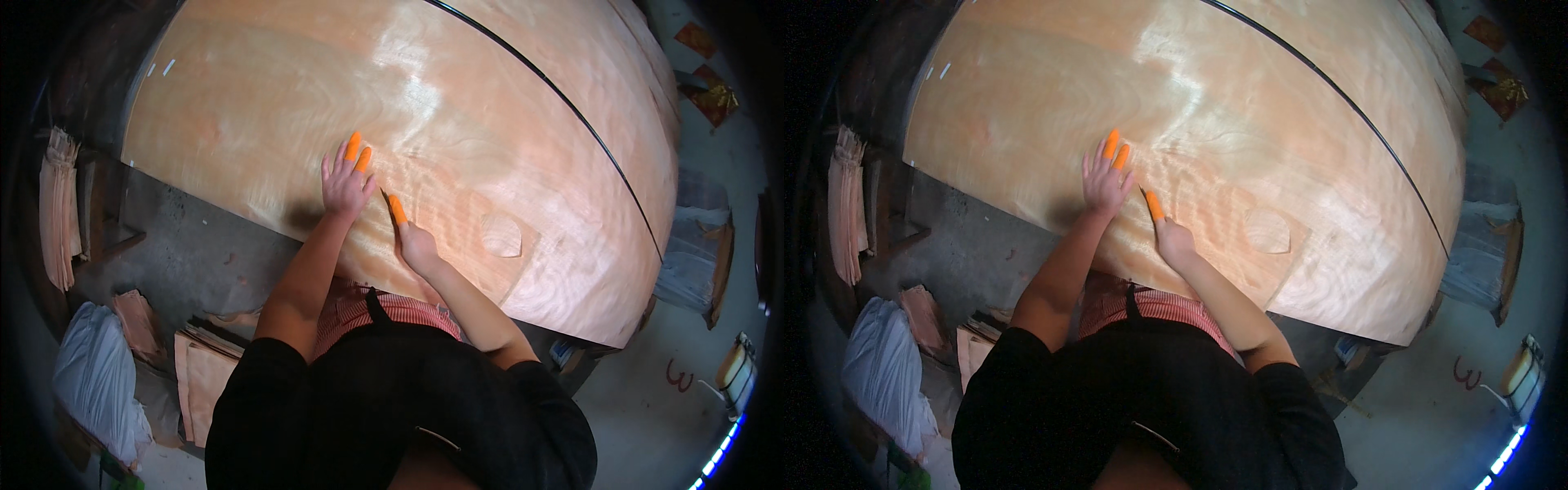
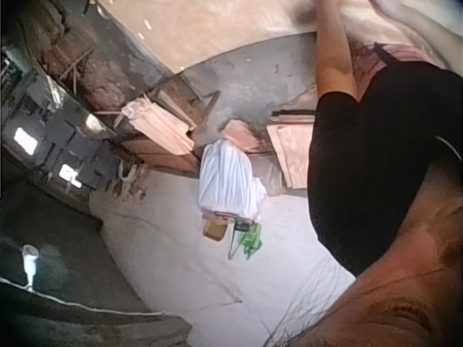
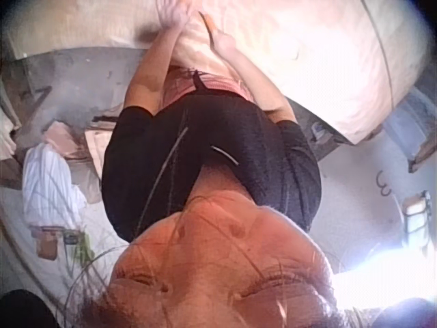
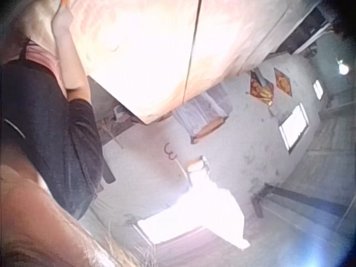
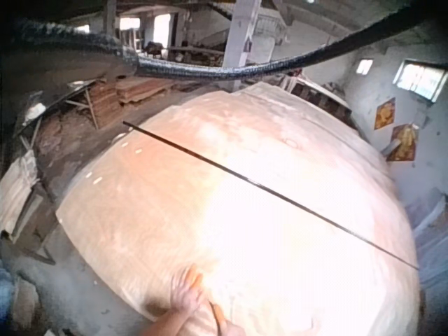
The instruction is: The person uses a utility knife and a long flexible ruler to cut thin sheets of wood veneer on a large workbench. They trace curved lines, cut out shapes, and remove the cut pieces, stacking them on the floor.
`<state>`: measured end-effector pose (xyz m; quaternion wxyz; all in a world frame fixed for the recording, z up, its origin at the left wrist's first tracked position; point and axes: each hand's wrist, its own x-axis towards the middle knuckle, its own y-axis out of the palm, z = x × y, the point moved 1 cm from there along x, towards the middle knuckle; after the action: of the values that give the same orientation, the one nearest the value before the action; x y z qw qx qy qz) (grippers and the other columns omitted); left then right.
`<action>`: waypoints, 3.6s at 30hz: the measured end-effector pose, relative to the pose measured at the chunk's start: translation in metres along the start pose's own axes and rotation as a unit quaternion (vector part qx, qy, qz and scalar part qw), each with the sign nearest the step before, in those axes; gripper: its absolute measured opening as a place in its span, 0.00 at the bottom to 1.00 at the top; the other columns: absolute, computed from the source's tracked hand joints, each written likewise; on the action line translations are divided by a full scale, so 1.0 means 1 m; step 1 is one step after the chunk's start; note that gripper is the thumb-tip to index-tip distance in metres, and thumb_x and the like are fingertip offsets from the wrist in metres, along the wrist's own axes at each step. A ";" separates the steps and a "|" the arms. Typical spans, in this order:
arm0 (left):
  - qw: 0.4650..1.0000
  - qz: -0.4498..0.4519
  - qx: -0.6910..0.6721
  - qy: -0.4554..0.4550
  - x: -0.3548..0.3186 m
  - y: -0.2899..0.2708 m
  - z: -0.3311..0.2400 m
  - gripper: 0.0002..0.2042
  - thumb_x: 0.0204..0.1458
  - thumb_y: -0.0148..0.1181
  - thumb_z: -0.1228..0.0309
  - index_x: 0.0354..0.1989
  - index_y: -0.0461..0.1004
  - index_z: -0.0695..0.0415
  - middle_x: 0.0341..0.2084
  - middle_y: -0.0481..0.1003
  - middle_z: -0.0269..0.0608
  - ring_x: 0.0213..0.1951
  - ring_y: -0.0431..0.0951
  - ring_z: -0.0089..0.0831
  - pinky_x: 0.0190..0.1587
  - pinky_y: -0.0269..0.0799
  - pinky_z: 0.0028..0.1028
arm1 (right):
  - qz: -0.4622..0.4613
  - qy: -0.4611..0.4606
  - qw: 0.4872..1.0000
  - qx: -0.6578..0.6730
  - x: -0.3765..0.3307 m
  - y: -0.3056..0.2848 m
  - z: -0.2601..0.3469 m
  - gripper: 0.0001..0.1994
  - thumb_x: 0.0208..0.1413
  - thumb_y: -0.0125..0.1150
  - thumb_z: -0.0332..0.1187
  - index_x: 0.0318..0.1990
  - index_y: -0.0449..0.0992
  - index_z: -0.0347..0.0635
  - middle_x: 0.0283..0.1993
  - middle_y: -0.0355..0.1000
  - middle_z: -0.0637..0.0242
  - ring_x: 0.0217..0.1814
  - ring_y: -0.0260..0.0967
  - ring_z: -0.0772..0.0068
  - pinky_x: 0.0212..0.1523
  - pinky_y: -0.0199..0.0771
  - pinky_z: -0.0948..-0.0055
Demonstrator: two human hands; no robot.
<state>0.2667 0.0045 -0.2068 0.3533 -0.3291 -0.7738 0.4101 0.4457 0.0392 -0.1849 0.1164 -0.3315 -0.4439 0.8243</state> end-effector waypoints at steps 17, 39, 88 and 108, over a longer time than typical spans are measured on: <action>0.999 0.035 -0.028 0.017 0.006 -0.017 -0.006 0.30 0.34 0.61 0.56 0.49 0.64 0.52 0.54 0.55 0.43 0.57 0.53 0.40 0.55 0.44 0.49 | 0.171 -0.236 0.942 -0.164 0.036 -0.165 -0.154 0.13 0.45 0.47 0.37 0.38 0.67 0.43 0.32 0.66 0.56 0.33 0.66 0.55 0.35 0.67 0.63; 0.966 0.145 0.082 0.196 0.002 0.006 -0.020 0.23 0.45 0.49 0.63 0.51 0.61 0.54 0.55 0.55 0.38 0.59 0.49 0.30 0.58 0.40 0.42 | -0.015 -0.171 0.967 -0.189 0.051 -0.108 -0.093 0.10 0.47 0.46 0.30 0.38 0.65 0.45 0.30 0.65 0.57 0.29 0.66 0.54 0.27 0.67 0.64; 0.992 0.082 -0.065 0.077 0.025 -0.041 -0.041 0.42 0.30 0.64 0.60 0.55 0.50 0.59 0.57 0.43 0.55 0.57 0.48 0.45 0.56 0.40 0.49 | -0.263 0.038 0.964 -0.012 -0.125 -0.119 -0.025 0.08 0.39 0.55 0.29 0.31 0.70 0.45 0.21 0.66 0.61 0.22 0.66 0.60 0.22 0.65 0.66; 0.973 0.118 -0.148 0.132 -0.038 -0.142 0.018 0.31 0.41 0.54 0.63 0.53 0.53 0.65 0.55 0.47 0.61 0.54 0.51 0.52 0.56 0.41 0.46 | -0.537 0.407 0.736 -0.068 -0.114 -0.357 -0.169 0.12 0.43 0.52 0.40 0.34 0.69 0.44 0.29 0.70 0.52 0.33 0.68 0.50 0.32 0.67 0.57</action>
<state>0.2410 -0.0962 -0.1020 0.3491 -0.5174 -0.7282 0.2830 0.6051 0.3009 0.0894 0.6862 -0.3493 -0.5134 0.3789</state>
